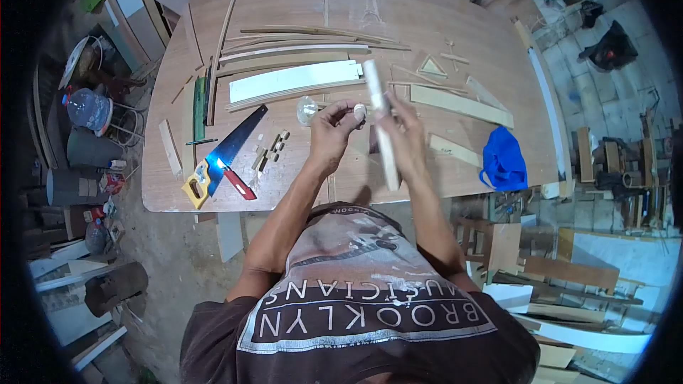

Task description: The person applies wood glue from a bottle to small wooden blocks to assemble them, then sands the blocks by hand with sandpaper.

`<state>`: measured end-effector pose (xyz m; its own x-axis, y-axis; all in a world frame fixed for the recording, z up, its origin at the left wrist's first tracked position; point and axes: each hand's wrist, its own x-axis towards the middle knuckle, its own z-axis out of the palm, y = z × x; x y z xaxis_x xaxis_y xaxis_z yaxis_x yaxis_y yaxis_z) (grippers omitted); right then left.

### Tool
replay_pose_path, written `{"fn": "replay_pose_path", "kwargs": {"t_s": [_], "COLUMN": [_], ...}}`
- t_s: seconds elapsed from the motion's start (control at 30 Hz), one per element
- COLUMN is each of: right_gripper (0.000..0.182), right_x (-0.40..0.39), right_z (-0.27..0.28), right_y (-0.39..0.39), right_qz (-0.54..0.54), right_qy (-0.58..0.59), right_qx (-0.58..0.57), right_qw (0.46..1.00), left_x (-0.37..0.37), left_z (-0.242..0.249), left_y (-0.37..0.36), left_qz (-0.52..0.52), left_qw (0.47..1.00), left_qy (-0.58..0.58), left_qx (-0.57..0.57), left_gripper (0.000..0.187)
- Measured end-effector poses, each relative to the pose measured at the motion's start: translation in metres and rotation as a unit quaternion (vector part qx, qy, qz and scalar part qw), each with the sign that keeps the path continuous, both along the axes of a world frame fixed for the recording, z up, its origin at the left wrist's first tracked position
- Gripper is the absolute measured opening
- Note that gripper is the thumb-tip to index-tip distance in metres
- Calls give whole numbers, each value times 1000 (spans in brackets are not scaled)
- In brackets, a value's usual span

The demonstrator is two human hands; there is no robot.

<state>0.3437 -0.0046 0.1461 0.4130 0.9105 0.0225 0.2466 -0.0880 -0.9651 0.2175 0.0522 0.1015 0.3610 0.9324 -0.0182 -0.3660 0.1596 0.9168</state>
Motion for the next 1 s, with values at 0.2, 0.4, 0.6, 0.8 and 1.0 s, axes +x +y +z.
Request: {"fn": "replay_pose_path", "kwargs": {"t_s": [0.2,0.4,0.6,0.8,1.0], "right_gripper": [56,57,54,54,58], "right_x": [9,-4,16,-5,8], "right_z": [-13,-21,-8,-24,-1], "right_y": [36,18,23,13,12], "right_qz": [-55,-4,-67,-39,-65], "right_qy": [3,-100,-2,-78,62], "right_qx": [24,74,24,41,-9], "right_qw": [998,992,997,995,996], "left_x": [-2,4,3,6,10], "left_z": [-7,-7,5,-4,5], "left_y": [-1,12,15,16,13], "left_qz": [-14,0,-12,-1,2], "left_qw": [998,994,994,997,993], "left_qy": [-36,-82,-79,-64,-77], "left_qx": [-51,-65,-69,-47,-91], "left_gripper": [25,24,28,26,26]}}
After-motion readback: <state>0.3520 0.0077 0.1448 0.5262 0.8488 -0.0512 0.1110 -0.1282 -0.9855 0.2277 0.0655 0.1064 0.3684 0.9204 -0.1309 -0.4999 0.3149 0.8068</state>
